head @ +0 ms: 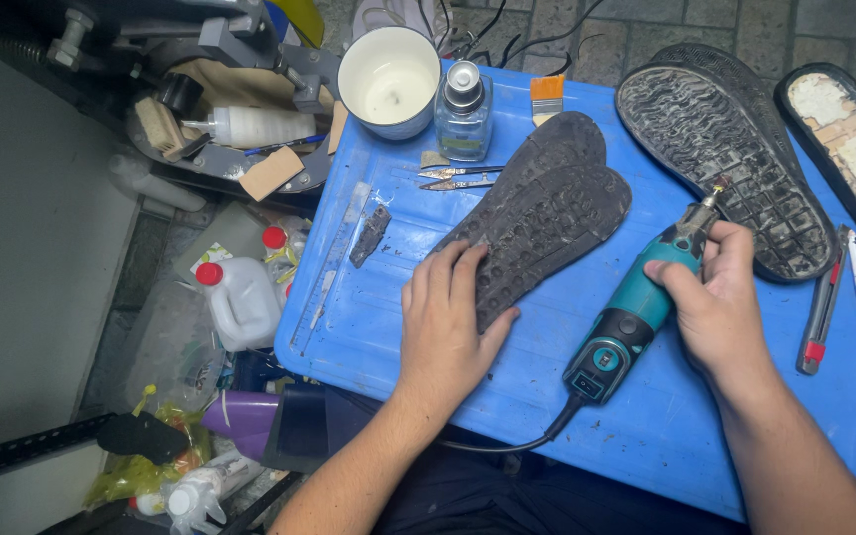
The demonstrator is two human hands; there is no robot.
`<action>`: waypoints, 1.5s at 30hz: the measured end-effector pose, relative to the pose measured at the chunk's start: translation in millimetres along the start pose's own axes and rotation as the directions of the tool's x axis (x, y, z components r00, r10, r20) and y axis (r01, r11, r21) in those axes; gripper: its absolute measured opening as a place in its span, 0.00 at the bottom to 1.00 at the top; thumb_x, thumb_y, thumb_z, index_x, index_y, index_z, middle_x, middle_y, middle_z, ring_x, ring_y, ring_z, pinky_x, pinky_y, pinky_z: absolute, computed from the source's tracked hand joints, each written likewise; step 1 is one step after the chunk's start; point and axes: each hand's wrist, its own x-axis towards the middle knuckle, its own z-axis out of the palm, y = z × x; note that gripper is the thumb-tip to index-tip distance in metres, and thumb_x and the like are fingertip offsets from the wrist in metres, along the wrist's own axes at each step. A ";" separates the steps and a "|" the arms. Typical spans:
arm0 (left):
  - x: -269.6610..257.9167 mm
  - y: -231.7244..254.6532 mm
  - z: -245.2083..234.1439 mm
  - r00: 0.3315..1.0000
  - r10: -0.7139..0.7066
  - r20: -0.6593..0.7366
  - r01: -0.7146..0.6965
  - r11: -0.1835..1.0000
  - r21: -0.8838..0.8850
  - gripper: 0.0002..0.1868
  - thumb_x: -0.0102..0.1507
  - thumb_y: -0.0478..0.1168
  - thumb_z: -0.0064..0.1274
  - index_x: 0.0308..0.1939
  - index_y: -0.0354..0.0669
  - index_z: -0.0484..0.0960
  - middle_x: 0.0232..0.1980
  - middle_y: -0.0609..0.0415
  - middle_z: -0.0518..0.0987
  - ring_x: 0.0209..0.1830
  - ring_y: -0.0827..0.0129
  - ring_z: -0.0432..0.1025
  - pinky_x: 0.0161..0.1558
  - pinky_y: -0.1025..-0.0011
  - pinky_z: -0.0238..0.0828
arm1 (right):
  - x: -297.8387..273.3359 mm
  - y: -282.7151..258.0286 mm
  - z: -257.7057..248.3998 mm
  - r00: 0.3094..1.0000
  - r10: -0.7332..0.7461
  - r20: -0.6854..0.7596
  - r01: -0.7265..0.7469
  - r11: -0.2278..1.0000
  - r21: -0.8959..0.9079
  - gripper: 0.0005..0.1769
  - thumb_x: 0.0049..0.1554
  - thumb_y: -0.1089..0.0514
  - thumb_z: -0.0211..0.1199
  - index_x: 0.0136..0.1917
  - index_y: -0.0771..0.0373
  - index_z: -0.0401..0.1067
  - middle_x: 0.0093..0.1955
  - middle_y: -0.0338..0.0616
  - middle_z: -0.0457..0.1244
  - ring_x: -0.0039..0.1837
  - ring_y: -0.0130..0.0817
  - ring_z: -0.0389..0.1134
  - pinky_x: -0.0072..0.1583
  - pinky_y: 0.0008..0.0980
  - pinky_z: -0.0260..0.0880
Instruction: The person uses a rotary tool to grind the surface of a black shoe sole on a blue workbench. They hold the sole with one hand and operate the tool with the other, moving it across the tread. The person flips the sole over and continues grinding, then sets the tool down and picks up another sole to repeat the process.
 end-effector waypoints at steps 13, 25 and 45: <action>16.7 -2.8 -3.7 0.999 0.029 -0.041 -0.035 0.985 -0.169 0.15 0.64 0.36 0.59 0.53 0.38 0.80 0.56 0.49 0.77 0.56 0.53 0.73 0.58 0.61 0.71 | -1.6 -2.0 -4.0 0.998 -0.062 -0.028 0.053 0.970 -0.238 0.31 0.58 0.63 0.68 0.64 0.69 0.51 0.55 0.52 0.60 0.53 0.28 0.64 0.50 0.30 0.70; 52.0 8.0 22.7 0.993 0.116 -0.013 -0.113 0.985 0.132 0.09 0.55 0.36 0.60 0.36 0.33 0.81 0.54 0.49 0.76 0.54 0.54 0.69 0.49 0.58 0.70 | -1.4 -27.1 -1.2 0.995 0.086 -0.044 -0.096 0.880 -0.464 0.35 0.55 0.54 0.73 0.59 0.74 0.53 0.52 0.54 0.63 0.49 0.31 0.68 0.47 0.30 0.72; 38.6 -45.2 -31.1 0.968 -0.237 -0.084 0.162 0.844 -0.511 0.11 0.68 0.37 0.48 0.50 0.33 0.72 0.45 0.48 0.77 0.38 0.71 0.74 0.40 0.75 0.71 | -6.4 -47.5 1.2 0.985 0.159 -0.069 -0.158 0.655 -0.739 0.41 0.54 0.38 0.71 0.61 0.75 0.62 0.41 0.52 0.65 0.40 0.39 0.68 0.44 0.38 0.69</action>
